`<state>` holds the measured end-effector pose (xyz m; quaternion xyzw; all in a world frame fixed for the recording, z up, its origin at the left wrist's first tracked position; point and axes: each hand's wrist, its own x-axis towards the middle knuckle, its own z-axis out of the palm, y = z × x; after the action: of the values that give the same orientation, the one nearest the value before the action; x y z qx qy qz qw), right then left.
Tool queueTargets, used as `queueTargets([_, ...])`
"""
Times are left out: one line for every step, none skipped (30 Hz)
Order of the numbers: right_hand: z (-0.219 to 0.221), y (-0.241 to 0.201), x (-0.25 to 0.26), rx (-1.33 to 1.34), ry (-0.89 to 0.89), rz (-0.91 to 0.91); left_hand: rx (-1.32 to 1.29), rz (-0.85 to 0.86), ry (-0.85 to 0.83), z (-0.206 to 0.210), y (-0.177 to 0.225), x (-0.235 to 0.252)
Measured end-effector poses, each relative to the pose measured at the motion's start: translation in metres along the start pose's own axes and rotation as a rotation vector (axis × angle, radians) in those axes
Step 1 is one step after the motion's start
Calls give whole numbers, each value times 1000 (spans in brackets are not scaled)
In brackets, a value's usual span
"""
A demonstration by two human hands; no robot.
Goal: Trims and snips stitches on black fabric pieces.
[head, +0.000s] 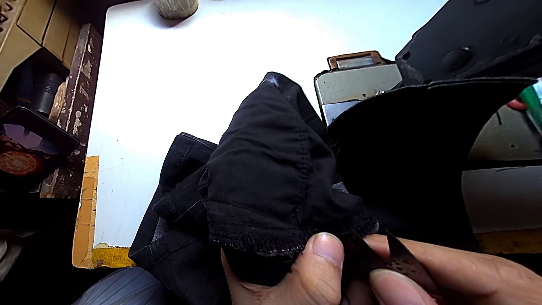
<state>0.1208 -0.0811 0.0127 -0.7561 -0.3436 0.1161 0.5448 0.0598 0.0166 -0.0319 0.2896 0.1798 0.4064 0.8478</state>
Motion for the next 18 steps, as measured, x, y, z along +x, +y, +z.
queueTargets([0,0,0,2,-1,-1,-2,-4,1,0,0,0])
queueTargets([-1,0,1,3,-2,-3,2,-5,2,0,0,0])
queueTargets([-1,0,1,5,-4,-4,7,-3,3,0,0,0])
queueTargets([-1,0,1,9,-7,-7,9,-2,1,0,0,0])
queueTargets([-1,1,2,14,-10,-11,9,-2,-2,0,1,0])
queueTargets([-1,1,2,18,-12,-16,9,-3,-4,-1,1,0])
queueTargets([-1,1,2,18,-15,-18,4,-7,-2,0,1,0])
queueTargets([-1,1,2,20,-18,-16,4,-11,2,0,1,0])
queueTargets([-1,1,2,17,-17,-16,9,-9,6,0,1,0])
queueTargets([-1,1,2,14,-9,-17,12,-4,7,1,0,1])
queueTargets([0,0,2,3,4,-13,16,4,-2,1,-1,2])
queueTargets([1,1,2,-10,22,-4,28,18,-17,1,-2,2])
queueTargets([3,1,0,-17,38,7,43,28,-27,0,-2,2])
queueTargets([5,2,-1,-21,51,14,52,33,-35,-1,-2,2])
queueTargets([7,3,-1,-15,62,12,56,36,-39,-1,-3,3])
queueTargets([9,4,-1,-11,72,6,61,36,-38,-1,-3,4])
queueTargets([11,5,-2,-14,86,-8,62,36,-34,-1,-3,4])
queueTargets([13,7,-3,-24,103,-32,59,38,-26,-1,-3,4])
